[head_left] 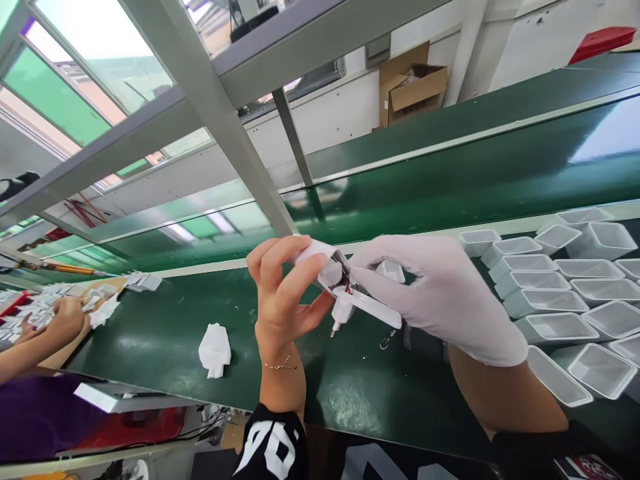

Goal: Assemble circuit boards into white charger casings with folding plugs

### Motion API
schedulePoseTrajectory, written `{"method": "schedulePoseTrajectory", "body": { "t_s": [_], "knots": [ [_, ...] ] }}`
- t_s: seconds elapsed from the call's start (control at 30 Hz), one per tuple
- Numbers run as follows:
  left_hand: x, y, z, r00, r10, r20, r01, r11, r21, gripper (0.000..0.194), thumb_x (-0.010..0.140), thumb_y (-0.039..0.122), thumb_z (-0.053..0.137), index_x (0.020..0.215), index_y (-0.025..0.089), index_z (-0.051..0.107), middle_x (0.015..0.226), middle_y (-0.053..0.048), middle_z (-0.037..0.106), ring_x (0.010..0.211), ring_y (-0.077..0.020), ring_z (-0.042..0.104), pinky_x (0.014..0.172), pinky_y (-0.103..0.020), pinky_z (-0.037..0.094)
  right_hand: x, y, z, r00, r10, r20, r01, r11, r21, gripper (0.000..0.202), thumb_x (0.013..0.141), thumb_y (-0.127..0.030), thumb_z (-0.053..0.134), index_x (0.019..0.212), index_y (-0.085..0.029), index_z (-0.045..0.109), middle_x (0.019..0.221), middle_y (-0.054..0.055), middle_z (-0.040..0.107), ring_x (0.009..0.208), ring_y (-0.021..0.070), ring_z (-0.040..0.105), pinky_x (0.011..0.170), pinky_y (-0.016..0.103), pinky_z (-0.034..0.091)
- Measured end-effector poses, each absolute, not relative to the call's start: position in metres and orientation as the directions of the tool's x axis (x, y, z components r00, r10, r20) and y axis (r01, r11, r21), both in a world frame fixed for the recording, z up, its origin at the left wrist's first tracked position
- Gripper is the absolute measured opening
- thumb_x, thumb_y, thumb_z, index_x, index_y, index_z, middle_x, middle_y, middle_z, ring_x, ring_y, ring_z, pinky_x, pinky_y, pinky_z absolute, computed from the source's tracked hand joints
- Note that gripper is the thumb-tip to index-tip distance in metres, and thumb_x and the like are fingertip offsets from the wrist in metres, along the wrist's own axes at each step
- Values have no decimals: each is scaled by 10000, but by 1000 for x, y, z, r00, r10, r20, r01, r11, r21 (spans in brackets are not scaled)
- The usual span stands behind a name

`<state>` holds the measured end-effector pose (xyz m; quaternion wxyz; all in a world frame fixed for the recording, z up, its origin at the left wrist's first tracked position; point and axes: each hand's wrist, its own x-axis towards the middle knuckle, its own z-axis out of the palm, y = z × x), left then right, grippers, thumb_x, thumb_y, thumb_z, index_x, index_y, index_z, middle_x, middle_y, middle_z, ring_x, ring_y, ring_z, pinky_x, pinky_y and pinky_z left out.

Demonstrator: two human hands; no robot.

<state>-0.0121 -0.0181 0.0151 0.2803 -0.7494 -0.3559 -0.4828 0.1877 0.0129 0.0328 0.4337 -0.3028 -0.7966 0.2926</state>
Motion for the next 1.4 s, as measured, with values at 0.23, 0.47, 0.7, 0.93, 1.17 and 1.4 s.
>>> {"method": "schedulePoseTrajectory", "body": {
  "t_s": [0.23, 0.47, 0.7, 0.93, 1.17, 1.4],
  "knots": [
    [-7, -18, 12, 303, 291, 907, 779, -624, -60, 378, 913, 280, 682, 1271, 302, 563, 1141, -91, 617, 1024, -258, 525, 890, -417, 446, 187, 16, 28, -422, 707, 568, 334, 703, -627, 196, 814, -190, 585, 626, -212, 533, 585, -25, 606, 517, 104, 445, 485, 255, 360],
    [-5, -19, 13, 314, 340, 887, 800, -597, -55, 328, 947, 397, 641, 1237, 287, 538, 1109, -82, 627, 980, -246, 551, 864, -416, 469, 188, 18, 30, -414, 711, 568, 270, 692, -669, 287, 807, -230, 612, 579, -209, 438, 563, -22, 539, 522, 104, 406, 486, 255, 347],
    [-6, -20, 13, 351, 360, 865, 773, -633, -50, 329, 915, 276, 629, 1233, 243, 550, 1123, -100, 616, 1002, -245, 537, 872, -406, 460, 181, 19, 26, -369, 732, 572, 219, 667, -712, 179, 822, -188, 592, 655, -225, 536, 637, -19, 615, 571, 118, 485, 539, 265, 390],
    [-5, -19, 12, 324, 411, 852, 758, -652, 26, 378, 897, 283, 662, 1244, 277, 511, 1131, -72, 627, 1004, -234, 565, 899, -403, 467, 190, 22, 30, -359, 750, 555, 39, 606, -794, 186, 877, -210, 591, 693, -239, 589, 673, -28, 644, 613, 126, 578, 568, 270, 441],
    [-7, -19, 13, 342, 366, 865, 759, -651, -24, 334, 921, 291, 653, 1227, 255, 523, 1138, -83, 608, 1019, -233, 548, 907, -393, 474, 201, 18, 39, -510, 755, 411, 14, 485, -874, 131, 817, -226, 659, 706, -205, 593, 676, -43, 639, 604, 88, 574, 548, 214, 441],
    [-3, -15, 10, 399, 356, 845, 753, -653, -81, 309, 932, 259, 613, 1227, 251, 522, 1119, -91, 633, 986, -240, 554, 873, -408, 476, 187, 21, 32, -496, 795, 348, 97, 449, -888, 302, 854, -313, 674, 662, -192, 475, 572, -68, 508, 536, 61, 431, 486, 206, 330]
  ]
}}
